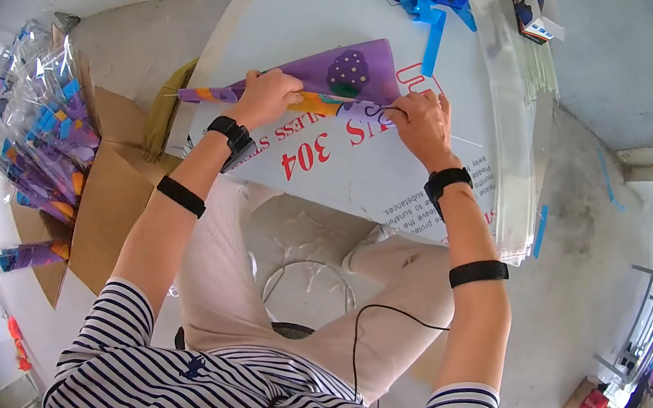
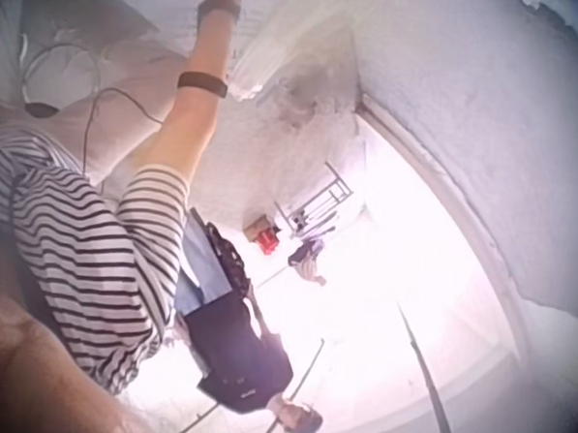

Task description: Assemble decorative plastic flower sleeves by folding and applying adhesive tape.

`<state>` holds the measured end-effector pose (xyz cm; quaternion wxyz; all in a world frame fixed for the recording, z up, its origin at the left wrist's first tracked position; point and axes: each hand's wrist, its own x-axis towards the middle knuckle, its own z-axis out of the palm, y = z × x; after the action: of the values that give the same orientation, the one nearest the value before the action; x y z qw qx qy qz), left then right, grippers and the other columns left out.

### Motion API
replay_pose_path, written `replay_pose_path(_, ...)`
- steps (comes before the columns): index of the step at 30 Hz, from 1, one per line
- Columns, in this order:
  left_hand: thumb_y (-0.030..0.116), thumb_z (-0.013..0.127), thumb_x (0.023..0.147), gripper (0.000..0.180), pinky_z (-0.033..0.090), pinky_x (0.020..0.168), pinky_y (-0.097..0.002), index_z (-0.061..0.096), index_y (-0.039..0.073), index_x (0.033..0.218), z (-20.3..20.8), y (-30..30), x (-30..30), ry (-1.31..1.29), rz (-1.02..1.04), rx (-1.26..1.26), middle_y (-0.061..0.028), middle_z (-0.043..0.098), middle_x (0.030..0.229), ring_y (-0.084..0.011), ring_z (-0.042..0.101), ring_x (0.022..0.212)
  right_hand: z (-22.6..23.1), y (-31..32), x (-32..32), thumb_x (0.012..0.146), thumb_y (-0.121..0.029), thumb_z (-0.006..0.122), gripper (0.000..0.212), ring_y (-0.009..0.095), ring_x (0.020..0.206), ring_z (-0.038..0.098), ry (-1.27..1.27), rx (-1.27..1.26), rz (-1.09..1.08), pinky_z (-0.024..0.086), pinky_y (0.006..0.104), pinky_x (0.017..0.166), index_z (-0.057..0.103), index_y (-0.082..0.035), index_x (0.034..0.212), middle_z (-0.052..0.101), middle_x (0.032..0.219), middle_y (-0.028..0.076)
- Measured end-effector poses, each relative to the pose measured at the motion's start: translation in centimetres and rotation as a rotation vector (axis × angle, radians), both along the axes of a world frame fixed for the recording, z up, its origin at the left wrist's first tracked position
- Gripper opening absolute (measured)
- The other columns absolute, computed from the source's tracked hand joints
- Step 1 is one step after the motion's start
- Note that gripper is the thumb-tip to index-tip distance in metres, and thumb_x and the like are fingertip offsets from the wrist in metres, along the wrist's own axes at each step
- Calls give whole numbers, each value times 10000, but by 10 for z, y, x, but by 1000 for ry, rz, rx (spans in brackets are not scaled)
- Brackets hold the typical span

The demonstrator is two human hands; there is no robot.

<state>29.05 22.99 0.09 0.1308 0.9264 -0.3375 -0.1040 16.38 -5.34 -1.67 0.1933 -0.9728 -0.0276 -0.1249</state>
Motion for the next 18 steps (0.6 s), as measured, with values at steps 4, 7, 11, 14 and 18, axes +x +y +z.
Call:
replay_pose_path(4, 194, 632, 946, 164, 328, 928, -571, 642, 82, 827, -2, -3, 4, 40, 14, 14, -102, 671, 824, -316, 610, 977, 5, -1, 8, 896, -269, 671, 154, 250, 927, 627, 112, 39, -41, 401, 451, 949, 737, -133, 869, 688, 833, 29)
replay_pose_path(7, 206, 623, 952, 137, 319, 970, -599, 644, 92, 878, -2, -5, 6, 100, 124, -50, -106, 683, 844, -327, 629, 994, 6, -2, 15, 916, -291, 651, 160, 258, 946, 634, 239, 136, -80, 362, 496, 970, 730, -153, 900, 689, 850, 38)
replay_pose_path(11, 235, 618, 952, 143, 335, 969, -599, 647, 102, 908, 0, -7, 10, 123, 112, 22, -105, 692, 861, -338, 644, 988, 7, -3, 23, 906, -312, 651, 164, 247, 903, 654, 289, 65, -104, 365, 471, 913, 728, -167, 913, 705, 867, 30)
replay_pose_path(14, 269, 625, 941, 168, 376, 923, -591, 651, 106, 907, -1, -8, 12, 111, 122, 42, -111, 694, 870, -337, 648, 958, 8, -3, 27, 892, -316, 661, 158, 246, 902, 666, 350, -6, -120, 366, 467, 897, 728, -175, 918, 713, 866, 29)
replay_pose_path(18, 276, 639, 920, 151, 417, 854, -585, 663, 127, 909, -7, -10, 14, 50, 120, 73, -102, 700, 886, -326, 659, 958, 10, -3, 31, 886, -309, 665, 148, 250, 925, 672, 376, -14, -133, 365, 468, 906, 728, -178, 915, 720, 870, 33)
